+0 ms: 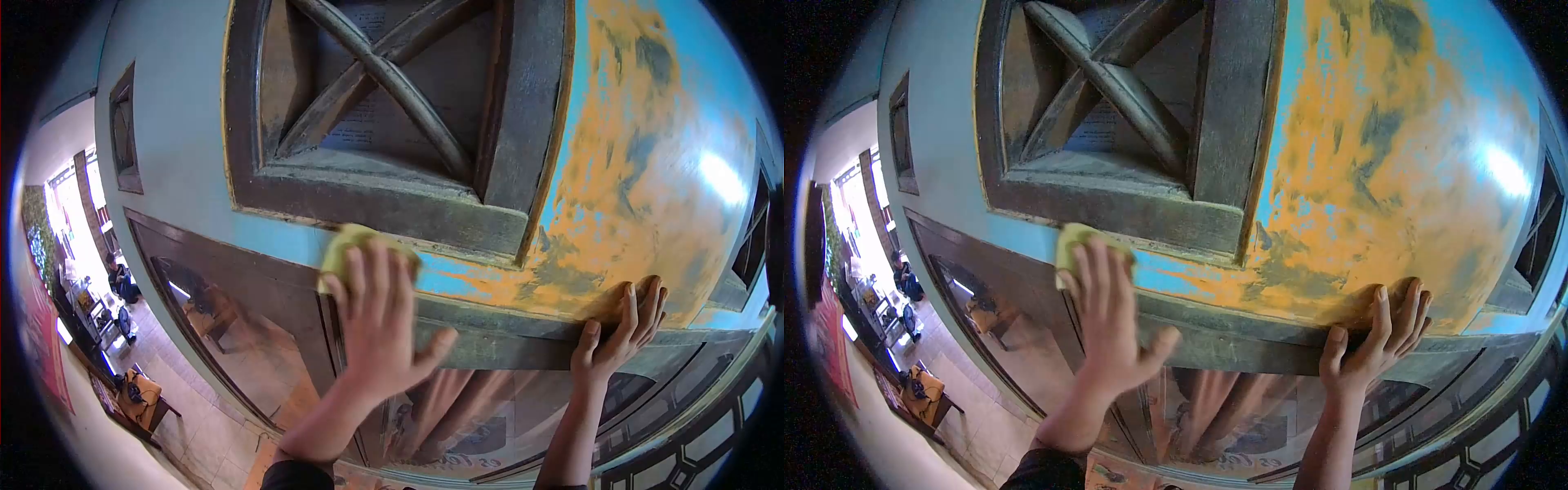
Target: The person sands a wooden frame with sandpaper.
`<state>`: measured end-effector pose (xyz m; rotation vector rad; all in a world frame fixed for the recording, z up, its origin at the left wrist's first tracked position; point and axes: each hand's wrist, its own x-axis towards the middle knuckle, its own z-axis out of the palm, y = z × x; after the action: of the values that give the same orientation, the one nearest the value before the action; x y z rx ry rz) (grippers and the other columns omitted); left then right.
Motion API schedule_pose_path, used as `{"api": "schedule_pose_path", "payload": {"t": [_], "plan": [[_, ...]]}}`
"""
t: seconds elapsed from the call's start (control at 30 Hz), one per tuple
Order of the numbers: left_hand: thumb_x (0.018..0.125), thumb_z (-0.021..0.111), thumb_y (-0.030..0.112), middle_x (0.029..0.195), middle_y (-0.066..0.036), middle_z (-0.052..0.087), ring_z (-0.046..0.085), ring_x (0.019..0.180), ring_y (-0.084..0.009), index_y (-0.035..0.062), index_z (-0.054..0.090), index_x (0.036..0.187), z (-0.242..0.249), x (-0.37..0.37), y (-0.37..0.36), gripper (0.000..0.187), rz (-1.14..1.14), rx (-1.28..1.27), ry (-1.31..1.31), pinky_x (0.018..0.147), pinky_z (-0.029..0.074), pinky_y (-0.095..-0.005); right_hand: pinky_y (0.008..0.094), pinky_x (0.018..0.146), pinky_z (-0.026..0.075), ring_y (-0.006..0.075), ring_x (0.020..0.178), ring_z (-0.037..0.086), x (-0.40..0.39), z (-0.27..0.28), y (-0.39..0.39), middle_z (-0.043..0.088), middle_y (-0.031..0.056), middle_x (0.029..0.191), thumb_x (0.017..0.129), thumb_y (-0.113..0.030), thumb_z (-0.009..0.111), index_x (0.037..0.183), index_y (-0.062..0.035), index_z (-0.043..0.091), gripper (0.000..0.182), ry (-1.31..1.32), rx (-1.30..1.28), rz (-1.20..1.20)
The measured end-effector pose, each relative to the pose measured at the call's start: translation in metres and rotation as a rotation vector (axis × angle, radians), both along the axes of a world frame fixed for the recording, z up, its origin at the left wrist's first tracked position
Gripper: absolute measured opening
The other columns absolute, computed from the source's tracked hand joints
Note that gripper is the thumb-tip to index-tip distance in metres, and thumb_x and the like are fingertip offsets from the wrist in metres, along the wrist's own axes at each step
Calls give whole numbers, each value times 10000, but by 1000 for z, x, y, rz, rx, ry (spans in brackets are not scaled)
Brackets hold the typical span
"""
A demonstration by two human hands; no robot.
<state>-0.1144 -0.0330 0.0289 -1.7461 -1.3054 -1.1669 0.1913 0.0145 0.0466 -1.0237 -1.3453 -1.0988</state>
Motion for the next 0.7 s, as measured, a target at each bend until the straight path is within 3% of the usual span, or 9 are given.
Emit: {"api": "schedule_pose_path", "payload": {"t": [0.07, 0.17, 0.2, 0.3, 0.43, 0.6, 0.7], "plan": [[965, 466, 649, 1638, -311, 156, 18, 1531, -502, -93, 248, 1540, -10, 21, -2, 964, -52, -9, 94, 1180, -22, -678, 600, 1206, 154, 431, 1496, 269, 1, -1, -1, 362, 227, 1581, 1030, -548, 387, 1432, -151, 488, 574, 0, -2, -4], [964, 459, 651, 1628, -334, 150, 26, 1528, -511, -77, 245, 1548, -4, -1, 1, 958, 58, -67, 108, 1183, -23, -673, 602, 1207, 147, 430, 1497, 268, 2, -2, -1, 363, 229, 1580, 1029, -548, 390, 1429, -152, 491, 571, 4, -10, 8], [962, 462, 649, 1628, -331, 159, 52, 1524, -518, -66, 244, 1555, 4, -8, -1, 954, 20, -24, -36, 1184, -19, -671, 602, 1207, 145, 430, 1498, 268, 2, -1, 0, 364, 229, 1580, 1029, -547, 391, 1430, -155, 491, 569, 2, -17, 8], [957, 477, 647, 1628, -327, 170, 71, 1521, -523, -72, 246, 1550, -3, 10, 1, 960, -17, -12, -71, 1185, -15, -671, 603, 1208, 138, 431, 1500, 266, 3, -3, -3, 366, 228, 1579, 1029, -544, 394, 1434, -163, 490, 564, 16, -30, 8], [953, 483, 648, 1622, -343, 157, 75, 1519, -525, -93, 275, 1528, -4, 13, -2, 961, 78, -53, 157, 1187, -20, -660, 605, 1210, 125, 431, 1501, 262, 4, -4, -1, 370, 225, 1577, 1030, -541, 394, 1447, -173, 483, 564, 12, -21, 19], [949, 488, 653, 1629, -328, 165, 77, 1523, -516, -94, 238, 1546, -3, -11, 1, 988, 47, 45, -185, 1186, 1, -667, 605, 1209, 120, 433, 1502, 260, 3, -4, -2, 369, 227, 1578, 1025, -520, 423, 1444, -167, 492, 552, 15, -21, 31], [944, 491, 657, 1639, -322, 133, 56, 1530, -503, -86, 191, 1562, -19, 21, -6, 1012, -3, -50, 73, 1186, -6, -667, 607, 1209, 113, 436, 1501, 260, 4, -6, -3, 371, 222, 1578, 1018, -514, 440, 1437, -167, 500, 546, 17, -26, 52]]}}
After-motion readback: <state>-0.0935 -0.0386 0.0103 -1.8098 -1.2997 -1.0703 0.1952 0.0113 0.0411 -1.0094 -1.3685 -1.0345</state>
